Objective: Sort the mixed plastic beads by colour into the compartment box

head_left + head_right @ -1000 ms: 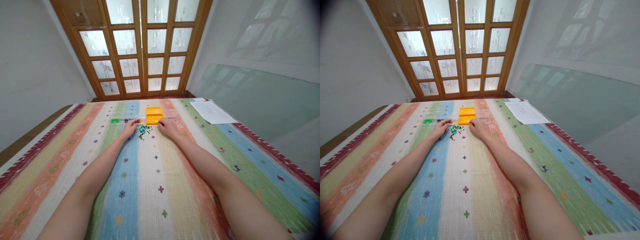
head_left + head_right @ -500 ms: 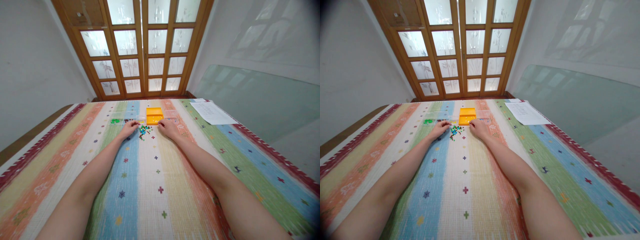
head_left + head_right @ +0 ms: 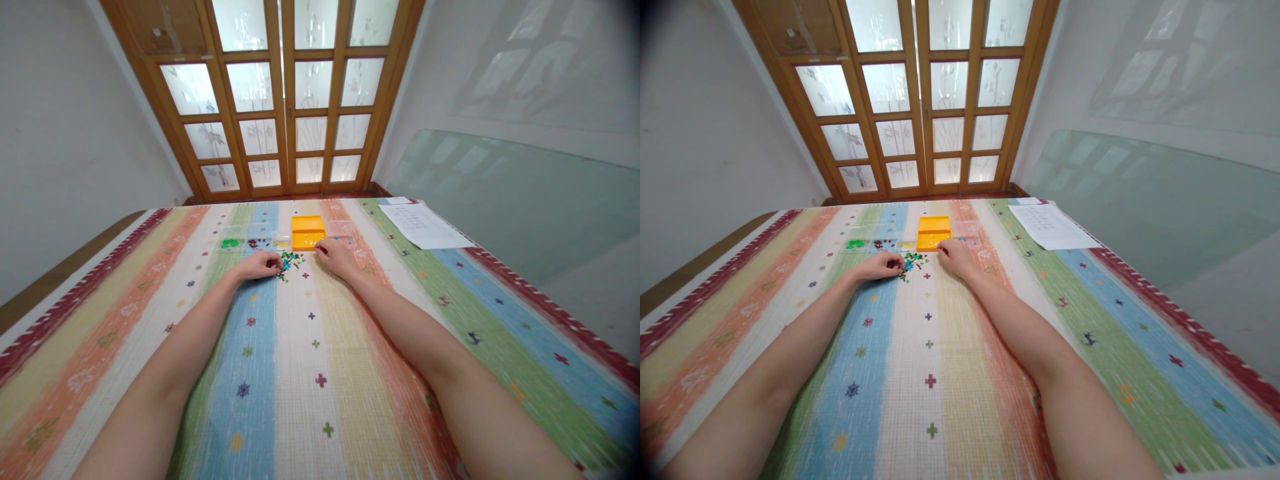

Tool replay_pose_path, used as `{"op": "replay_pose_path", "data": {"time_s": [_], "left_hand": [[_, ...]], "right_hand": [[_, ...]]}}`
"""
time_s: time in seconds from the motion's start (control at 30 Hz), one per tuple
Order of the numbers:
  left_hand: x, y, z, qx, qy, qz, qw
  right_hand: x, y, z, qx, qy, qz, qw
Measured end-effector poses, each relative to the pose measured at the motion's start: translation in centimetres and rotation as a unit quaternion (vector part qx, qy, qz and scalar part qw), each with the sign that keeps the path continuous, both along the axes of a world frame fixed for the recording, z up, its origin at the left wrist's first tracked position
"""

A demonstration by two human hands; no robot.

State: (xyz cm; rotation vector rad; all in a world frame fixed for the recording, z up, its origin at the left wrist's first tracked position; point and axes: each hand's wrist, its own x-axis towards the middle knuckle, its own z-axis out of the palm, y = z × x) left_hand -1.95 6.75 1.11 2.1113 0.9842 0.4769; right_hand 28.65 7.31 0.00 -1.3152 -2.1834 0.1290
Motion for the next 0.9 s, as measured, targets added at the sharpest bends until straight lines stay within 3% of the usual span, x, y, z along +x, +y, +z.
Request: {"op": "replay_pose_path", "data": {"time_s": [0.63, 0.9], "left_hand": [[-0.2, 0.2, -0.2, -0.011, -0.03, -0.009, 0.999], [-0.6, 1.2, -1.4, -0.02, -0.18, 0.133, 0.975]], "right_hand": [[0.0, 0.2, -0.3, 0.004, -0.001, -0.003, 1.0], [0.0, 0.3, -0.5, 0.012, -0.001, 0.003, 1.0]]}}
